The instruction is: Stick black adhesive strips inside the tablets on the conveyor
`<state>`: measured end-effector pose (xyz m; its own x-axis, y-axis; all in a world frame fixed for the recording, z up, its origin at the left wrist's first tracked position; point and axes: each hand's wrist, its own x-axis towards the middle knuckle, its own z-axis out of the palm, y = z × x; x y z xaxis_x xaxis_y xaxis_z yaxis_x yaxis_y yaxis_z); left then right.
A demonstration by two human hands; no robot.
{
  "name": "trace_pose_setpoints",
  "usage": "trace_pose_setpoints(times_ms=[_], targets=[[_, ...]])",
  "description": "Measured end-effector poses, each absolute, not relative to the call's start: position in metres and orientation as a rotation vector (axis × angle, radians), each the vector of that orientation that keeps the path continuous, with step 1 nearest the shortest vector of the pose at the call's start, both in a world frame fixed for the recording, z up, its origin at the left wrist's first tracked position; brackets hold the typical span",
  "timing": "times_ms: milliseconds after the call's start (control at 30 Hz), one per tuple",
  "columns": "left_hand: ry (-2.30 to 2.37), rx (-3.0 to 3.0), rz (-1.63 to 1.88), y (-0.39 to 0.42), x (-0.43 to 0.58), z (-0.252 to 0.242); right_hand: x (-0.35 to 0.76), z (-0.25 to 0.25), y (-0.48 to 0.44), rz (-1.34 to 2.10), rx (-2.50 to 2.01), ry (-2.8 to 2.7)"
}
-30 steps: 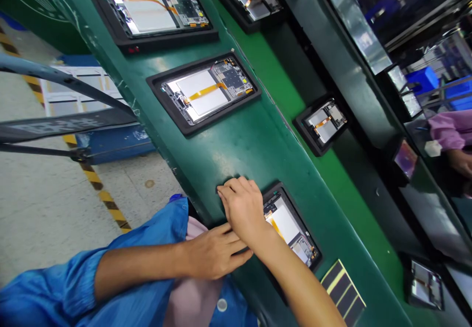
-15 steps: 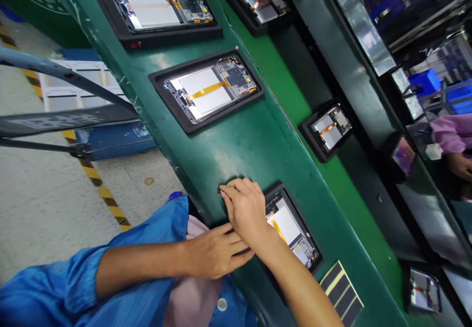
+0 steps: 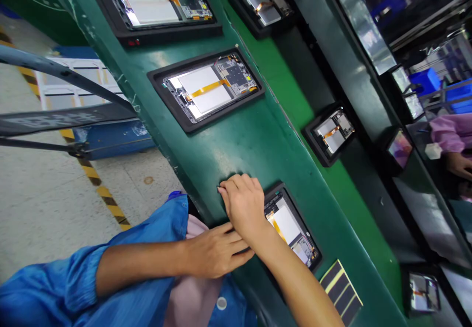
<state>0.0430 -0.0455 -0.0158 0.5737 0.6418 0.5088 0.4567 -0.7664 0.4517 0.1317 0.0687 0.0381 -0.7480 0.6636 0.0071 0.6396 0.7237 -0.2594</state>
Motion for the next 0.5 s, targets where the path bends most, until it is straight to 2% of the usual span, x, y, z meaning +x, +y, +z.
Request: trace_pose_setpoints(times_ms=[333, 500], targets=[[0.908, 2.524, 1.002, -0.047, 0.043, -0.019, 0.12, 0.033, 0.071, 0.099, -1.02, -2.98], [0.914, 2.568, 1.008, -0.046, 0.043, -0.017, 0.125, 0.035, 0.071, 0.23, -0.997, -2.961]])
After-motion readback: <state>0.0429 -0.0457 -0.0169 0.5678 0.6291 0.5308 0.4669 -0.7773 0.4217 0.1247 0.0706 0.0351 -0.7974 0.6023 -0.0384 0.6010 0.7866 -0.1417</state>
